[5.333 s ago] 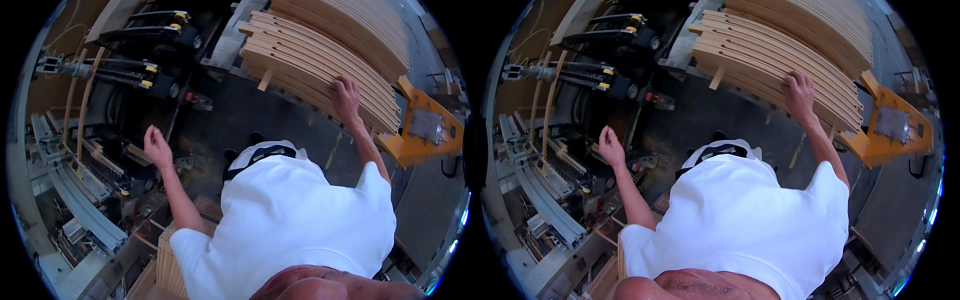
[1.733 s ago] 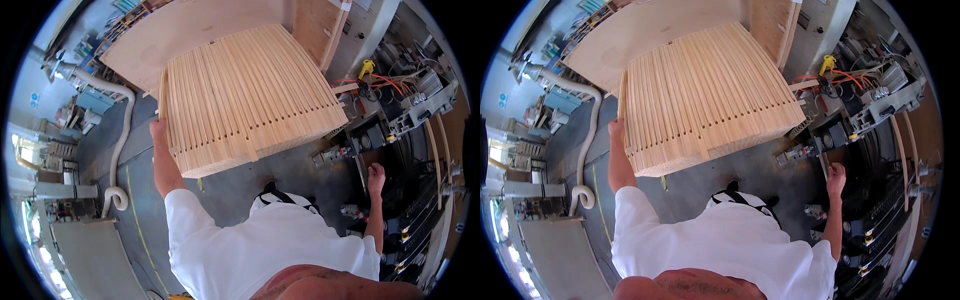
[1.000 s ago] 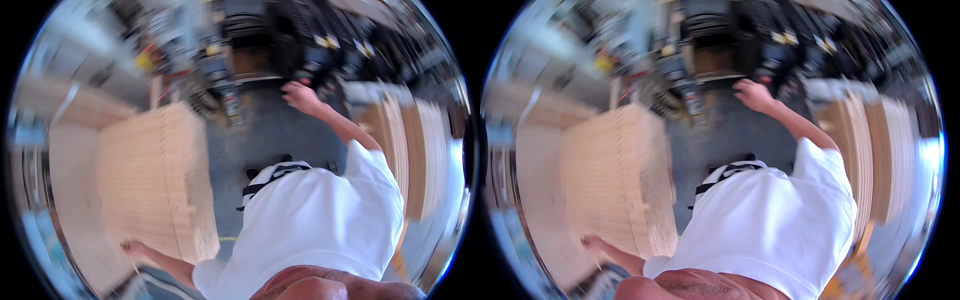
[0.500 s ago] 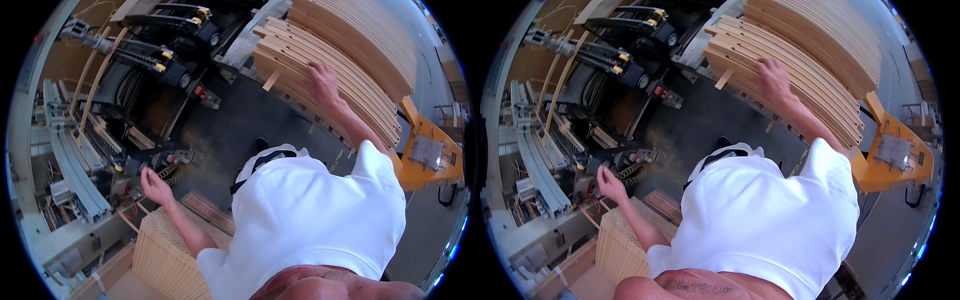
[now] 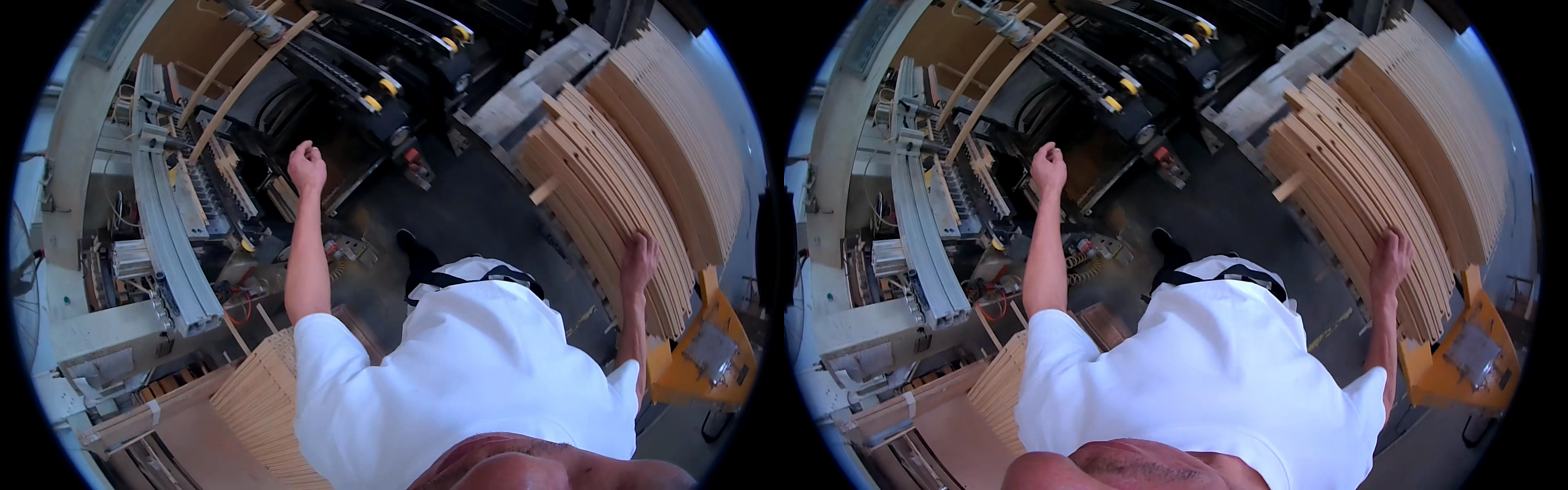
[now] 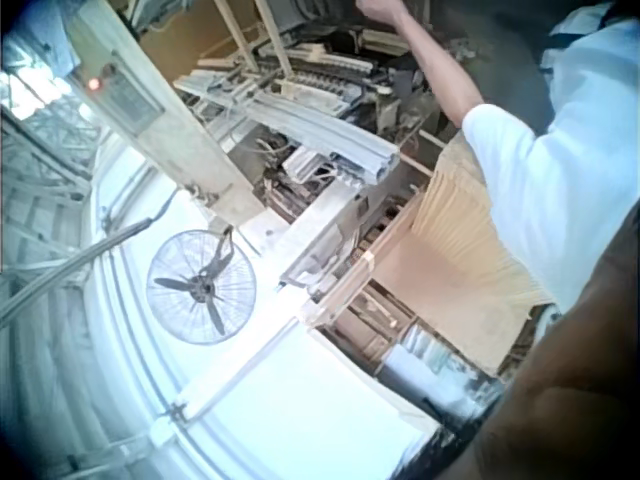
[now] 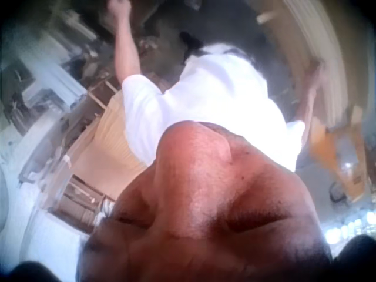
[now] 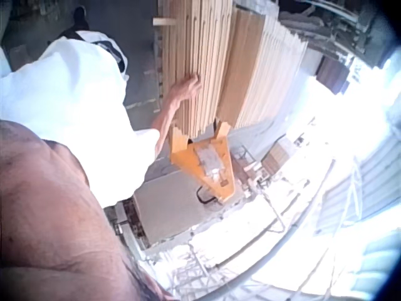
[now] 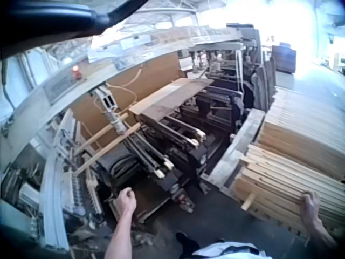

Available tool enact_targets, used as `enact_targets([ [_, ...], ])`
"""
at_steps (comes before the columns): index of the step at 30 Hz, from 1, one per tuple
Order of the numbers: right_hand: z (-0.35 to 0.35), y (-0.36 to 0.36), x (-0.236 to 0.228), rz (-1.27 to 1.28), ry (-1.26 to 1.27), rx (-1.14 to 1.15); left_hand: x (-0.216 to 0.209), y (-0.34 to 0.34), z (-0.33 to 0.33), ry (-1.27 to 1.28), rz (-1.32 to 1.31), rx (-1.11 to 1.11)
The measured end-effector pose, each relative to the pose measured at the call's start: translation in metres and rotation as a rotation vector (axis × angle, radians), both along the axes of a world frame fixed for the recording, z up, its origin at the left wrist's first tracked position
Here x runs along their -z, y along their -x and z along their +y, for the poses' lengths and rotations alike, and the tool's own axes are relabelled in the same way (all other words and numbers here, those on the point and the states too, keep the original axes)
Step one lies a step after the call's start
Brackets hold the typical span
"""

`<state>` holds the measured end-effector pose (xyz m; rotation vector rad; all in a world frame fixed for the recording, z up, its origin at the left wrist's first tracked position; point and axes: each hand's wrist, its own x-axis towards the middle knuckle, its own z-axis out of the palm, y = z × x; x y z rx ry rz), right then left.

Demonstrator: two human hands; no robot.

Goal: The person repeatedly picks up thin wooden slats from a machine output area and stacks them onto a growing pile on a nearby table. The person handles the slats one by one, aligning them carefully to form a neat stack.

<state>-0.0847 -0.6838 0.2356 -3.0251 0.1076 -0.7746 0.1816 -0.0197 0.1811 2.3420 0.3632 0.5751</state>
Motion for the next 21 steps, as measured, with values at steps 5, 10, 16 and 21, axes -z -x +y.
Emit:
enact_targets([
  [5, 0.047, -0.028, -0.032, -0.001, -0.001, 0.043, -0.022, -0.097, 0.105, -0.380, 0.063, -0.125],
  [10, 0.156, -0.098, -0.104, -0.017, -0.026, -0.041, -0.053, -0.191, 0.182, -0.492, 0.307, -0.201],
  [16, 0.263, -0.194, -0.128, 0.059, -0.286, -0.216, -0.059, -0.260, 0.235, -0.496, 0.369, -0.125],
  [21, 0.333, -0.293, -0.130, 0.173, -0.244, -0.456, -0.059, -0.255, 0.232, -0.623, 0.358, -0.015],
])
